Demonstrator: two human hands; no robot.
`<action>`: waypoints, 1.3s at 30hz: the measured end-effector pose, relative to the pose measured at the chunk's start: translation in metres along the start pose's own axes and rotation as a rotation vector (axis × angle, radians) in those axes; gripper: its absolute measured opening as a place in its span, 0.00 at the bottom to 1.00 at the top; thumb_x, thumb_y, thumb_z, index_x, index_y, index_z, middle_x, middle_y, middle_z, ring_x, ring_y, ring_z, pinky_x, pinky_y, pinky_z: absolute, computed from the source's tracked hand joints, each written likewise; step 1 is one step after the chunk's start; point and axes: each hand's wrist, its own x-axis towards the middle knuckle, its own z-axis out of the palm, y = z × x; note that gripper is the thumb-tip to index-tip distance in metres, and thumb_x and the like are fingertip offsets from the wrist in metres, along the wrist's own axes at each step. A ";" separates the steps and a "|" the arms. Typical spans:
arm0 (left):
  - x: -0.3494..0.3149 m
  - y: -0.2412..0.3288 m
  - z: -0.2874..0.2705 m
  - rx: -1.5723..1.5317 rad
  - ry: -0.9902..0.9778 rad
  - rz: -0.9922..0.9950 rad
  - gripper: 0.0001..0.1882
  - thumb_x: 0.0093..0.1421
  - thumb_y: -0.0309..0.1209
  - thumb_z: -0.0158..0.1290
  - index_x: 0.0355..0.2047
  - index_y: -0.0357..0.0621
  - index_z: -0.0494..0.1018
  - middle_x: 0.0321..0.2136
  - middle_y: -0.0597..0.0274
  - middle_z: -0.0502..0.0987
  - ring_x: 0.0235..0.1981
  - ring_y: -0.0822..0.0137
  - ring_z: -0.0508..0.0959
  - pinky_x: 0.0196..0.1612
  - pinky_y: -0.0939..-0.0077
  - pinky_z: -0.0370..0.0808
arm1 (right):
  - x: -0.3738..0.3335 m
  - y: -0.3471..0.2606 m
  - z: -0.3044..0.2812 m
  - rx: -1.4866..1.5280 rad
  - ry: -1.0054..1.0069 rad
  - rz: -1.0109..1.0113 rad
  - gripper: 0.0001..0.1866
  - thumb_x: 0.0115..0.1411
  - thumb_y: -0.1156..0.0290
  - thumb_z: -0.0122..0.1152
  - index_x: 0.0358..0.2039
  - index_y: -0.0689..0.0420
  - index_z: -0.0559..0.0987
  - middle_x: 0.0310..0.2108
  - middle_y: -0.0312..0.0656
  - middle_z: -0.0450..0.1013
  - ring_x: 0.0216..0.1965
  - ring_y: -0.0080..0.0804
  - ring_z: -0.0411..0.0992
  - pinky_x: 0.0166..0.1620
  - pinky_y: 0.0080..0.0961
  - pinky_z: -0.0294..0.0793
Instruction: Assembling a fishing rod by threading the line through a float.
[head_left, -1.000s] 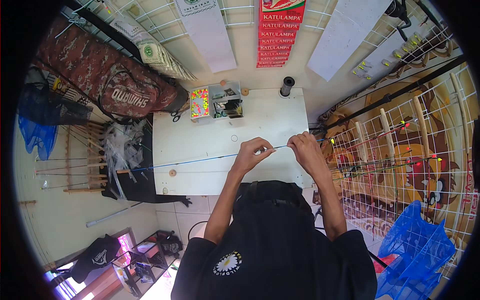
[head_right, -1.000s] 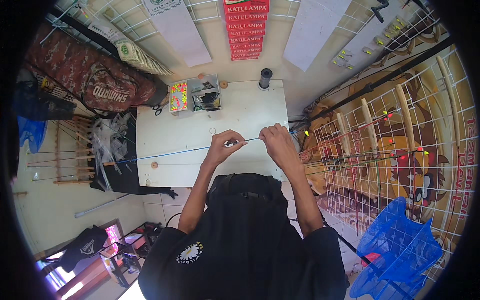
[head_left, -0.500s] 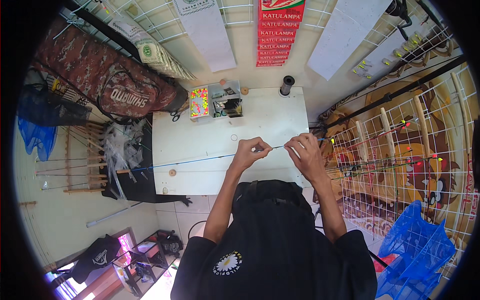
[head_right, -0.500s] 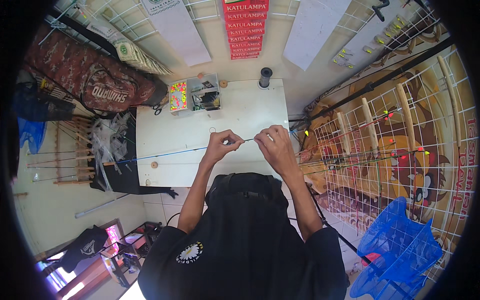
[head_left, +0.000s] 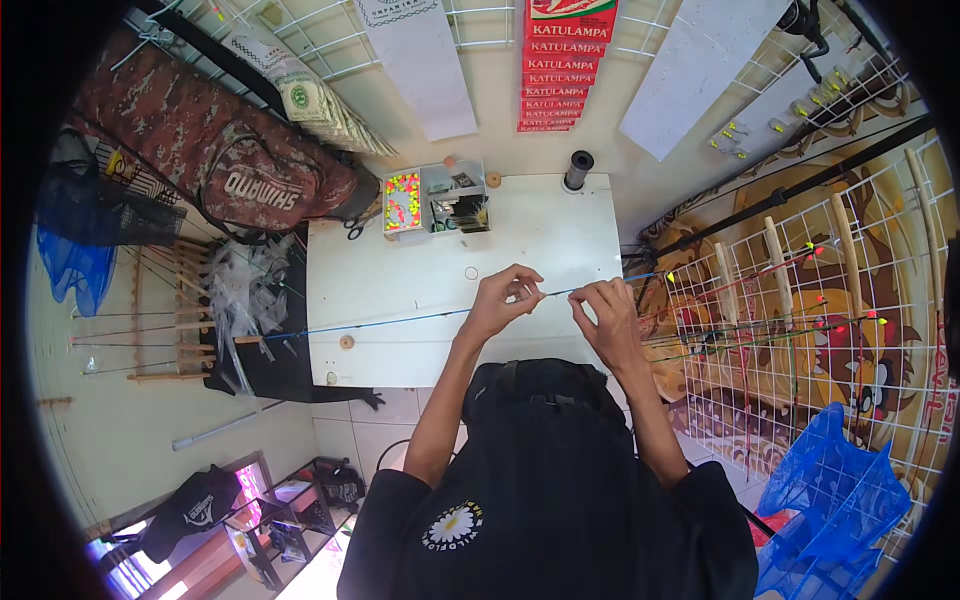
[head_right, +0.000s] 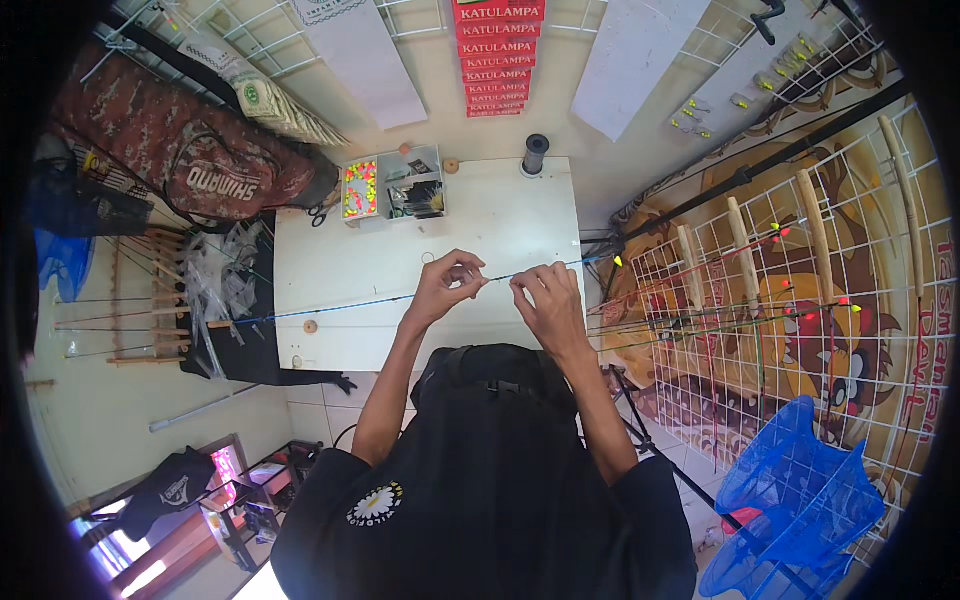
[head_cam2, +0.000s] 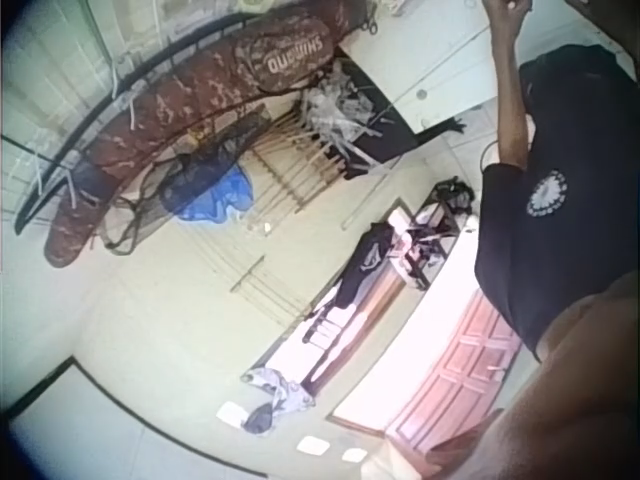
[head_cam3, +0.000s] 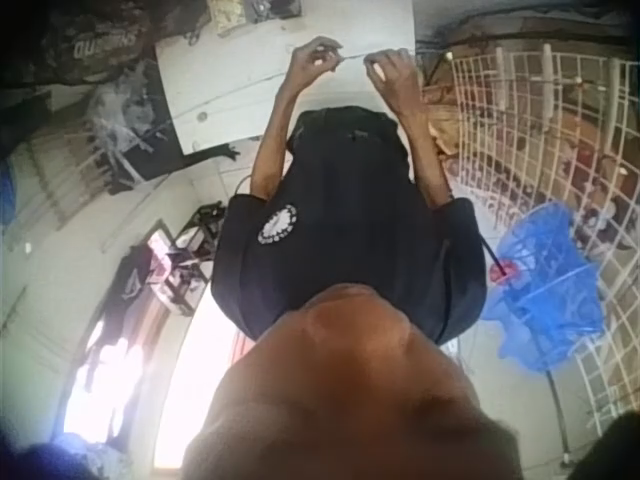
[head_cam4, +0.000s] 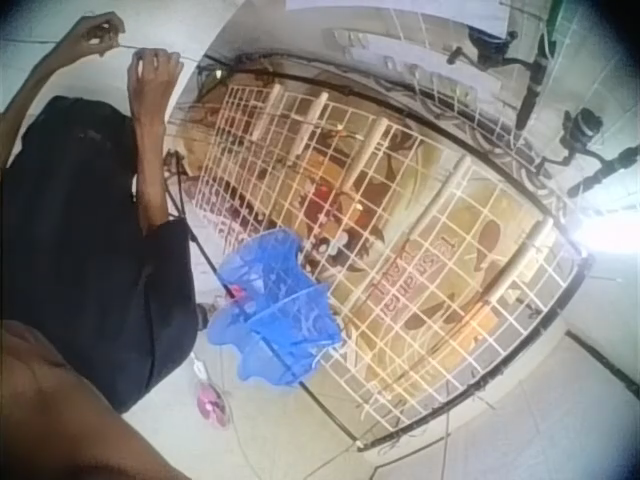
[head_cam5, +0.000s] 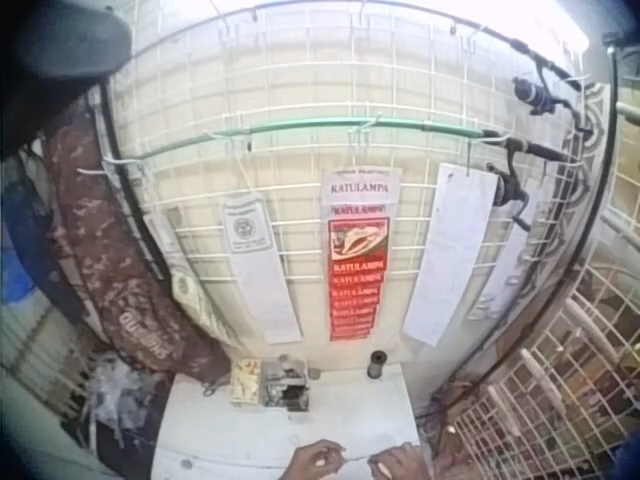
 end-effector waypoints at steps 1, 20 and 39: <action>0.001 -0.001 0.000 0.000 -0.001 -0.002 0.12 0.54 0.20 0.61 0.39 0.35 0.72 0.26 0.65 0.74 0.25 0.77 0.75 0.27 0.83 0.72 | 0.000 0.000 0.000 -0.003 0.008 0.007 0.06 0.50 0.75 0.66 0.29 0.55 0.77 0.29 0.36 0.72 0.32 0.35 0.67 0.36 0.32 0.64; 0.004 -0.003 -0.003 -0.012 -0.041 -0.004 0.14 0.52 0.17 0.59 0.40 0.35 0.74 0.26 0.65 0.74 0.25 0.79 0.73 0.27 0.85 0.70 | -0.004 0.003 0.017 -0.094 0.046 0.046 0.06 0.45 0.75 0.67 0.25 0.55 0.78 0.24 0.35 0.72 0.29 0.33 0.67 0.34 0.31 0.63; 0.010 0.004 -0.010 -0.119 -0.143 -0.126 0.12 0.56 0.22 0.58 0.41 0.34 0.74 0.31 0.62 0.76 0.20 0.78 0.74 0.23 0.86 0.68 | 0.005 -0.012 -0.003 -0.152 0.107 0.006 0.07 0.46 0.74 0.68 0.27 0.53 0.79 0.28 0.32 0.72 0.31 0.32 0.65 0.36 0.31 0.62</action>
